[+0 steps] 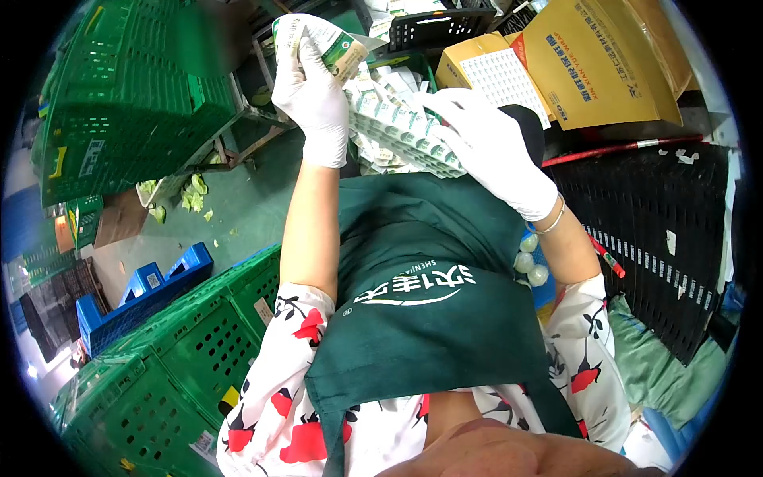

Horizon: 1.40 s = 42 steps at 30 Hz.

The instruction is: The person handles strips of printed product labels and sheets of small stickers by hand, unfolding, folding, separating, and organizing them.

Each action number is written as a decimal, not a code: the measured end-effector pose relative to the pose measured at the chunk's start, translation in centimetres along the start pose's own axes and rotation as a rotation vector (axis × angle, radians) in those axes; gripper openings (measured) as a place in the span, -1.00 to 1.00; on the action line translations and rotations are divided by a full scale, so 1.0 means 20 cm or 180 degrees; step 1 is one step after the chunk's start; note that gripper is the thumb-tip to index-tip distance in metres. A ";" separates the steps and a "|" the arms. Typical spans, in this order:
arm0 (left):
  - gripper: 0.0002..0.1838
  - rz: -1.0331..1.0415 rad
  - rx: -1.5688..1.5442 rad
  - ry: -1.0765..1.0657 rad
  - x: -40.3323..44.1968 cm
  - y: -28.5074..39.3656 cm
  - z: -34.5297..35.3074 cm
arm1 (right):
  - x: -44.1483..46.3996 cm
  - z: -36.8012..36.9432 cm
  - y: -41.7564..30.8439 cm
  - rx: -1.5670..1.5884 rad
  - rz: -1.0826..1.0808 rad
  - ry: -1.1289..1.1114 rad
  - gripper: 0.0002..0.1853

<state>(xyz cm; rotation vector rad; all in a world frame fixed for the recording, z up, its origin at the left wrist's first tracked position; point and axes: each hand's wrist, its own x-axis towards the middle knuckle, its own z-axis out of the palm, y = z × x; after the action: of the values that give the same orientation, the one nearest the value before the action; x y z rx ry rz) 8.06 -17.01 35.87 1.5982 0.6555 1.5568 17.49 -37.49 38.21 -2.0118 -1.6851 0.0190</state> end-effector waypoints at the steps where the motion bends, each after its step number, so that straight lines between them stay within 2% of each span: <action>1: -0.70 -0.0137 -0.0135 -0.0004 0.00 0.01 0.00 | 0.00 0.02 0.01 0.0153 -0.0135 0.0084 -0.52; 4: -0.71 -0.0313 -0.0253 0.0048 0.00 -0.02 -0.01 | 0.02 0.00 -0.01 0.0282 -0.0137 -0.0222 -0.50; 6: -0.70 -0.0182 -0.0123 0.0095 0.00 -0.06 -0.01 | 0.01 0.02 0.00 0.0397 -0.0196 -0.0065 -0.50; 10: -0.70 -0.0549 -0.0308 0.0049 0.00 -0.09 -0.01 | -0.02 0.03 -0.01 0.0504 -0.0135 -0.0129 -0.52; 13: -0.68 -0.0662 -0.0041 -0.0134 0.01 -0.16 -0.03 | -0.04 -0.05 -0.07 0.1623 0.0055 0.0091 -0.69; 14: -0.67 -0.0921 -0.0075 -0.0397 0.01 -0.17 -0.05 | -0.05 -0.09 -0.08 0.2012 0.0119 0.0119 -0.73; 15: -0.66 -0.1184 -0.0110 -0.0668 0.02 -0.18 -0.09 | -0.05 -0.15 -0.09 0.2375 0.0842 -0.0119 -0.76; 16: -0.65 -0.1452 -0.0152 -0.0949 0.02 -0.16 -0.11 | -0.02 -0.24 -0.12 0.3096 0.1320 -0.0003 -0.77; 17: -0.64 -0.1633 -0.0379 -0.1019 0.01 -0.13 -0.11 | -0.01 -0.27 -0.09 0.3145 0.1324 0.0254 -0.75; 18: -0.69 -0.1946 -0.0634 -0.0931 0.00 -0.16 -0.09 | 0.01 -0.28 -0.04 0.3187 0.1328 0.0518 -0.73; 19: -0.70 -0.2291 -0.0981 -0.1079 -0.01 -0.18 -0.08 | 0.03 -0.28 -0.01 0.2819 0.1354 0.0589 -0.71; 21: -0.72 -0.2323 -0.1154 -0.1429 -0.03 -0.19 -0.07 | 0.07 -0.23 0.07 0.2893 0.1426 0.0282 -0.68; 23: -0.74 -0.1981 -0.0981 -0.1579 -0.07 -0.13 -0.05 | 0.11 -0.14 0.10 0.2963 0.1474 0.0099 -0.64; 24: -0.76 -0.1871 -0.0871 -0.1627 -0.08 -0.14 -0.06 | 0.14 -0.14 0.06 0.2404 0.1114 0.0252 -0.68; 26: -0.76 -0.1650 -0.0650 -0.1711 -0.09 -0.16 -0.06 | 0.20 -0.05 0.11 0.2625 0.1199 -0.0041 -0.71; 28: -0.71 -0.2486 -0.0418 -0.1969 -0.02 -0.02 -0.11 | 0.24 0.00 0.12 0.2058 0.0855 0.0026 -0.72; 29: -0.70 -0.2491 -0.0437 -0.1977 -0.03 -0.02 -0.12 | 0.25 0.01 0.11 0.1774 0.0689 0.0062 -0.73; 32: -0.65 -0.2546 -0.0513 -0.2039 -0.04 -0.01 -0.11 | 0.30 0.01 0.02 0.1919 0.1132 -0.0043 -0.67; 33: -0.64 -0.2591 -0.0542 -0.2076 -0.04 -0.01 -0.11 | 0.30 0.03 0.03 0.1808 0.0885 0.0087 -0.68; 37: -0.68 -0.2600 -0.0623 -0.2069 -0.06 -0.04 -0.12 | 0.29 0.10 0.03 0.0633 0.1013 0.0486 -0.69; 39: -0.69 -0.2785 -0.1133 -0.1927 -0.08 -0.07 -0.12 | 0.29 0.16 0.15 0.0308 0.0783 0.0665 -0.70; 41: -0.64 -0.2966 -0.1613 -0.1818 -0.08 -0.08 -0.12 | 0.27 0.16 0.21 0.1114 0.1155 0.0895 -0.70; 42: -0.62 -0.3059 -0.1832 -0.1778 -0.07 -0.05 -0.12 | 0.26 0.08 0.18 0.2133 0.1477 0.0280 -0.68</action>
<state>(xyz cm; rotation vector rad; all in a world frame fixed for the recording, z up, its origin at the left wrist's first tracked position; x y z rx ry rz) 5.64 -17.16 34.19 0.9499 0.4745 0.4751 21.55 -32.43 36.97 -1.7810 -0.9401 0.5674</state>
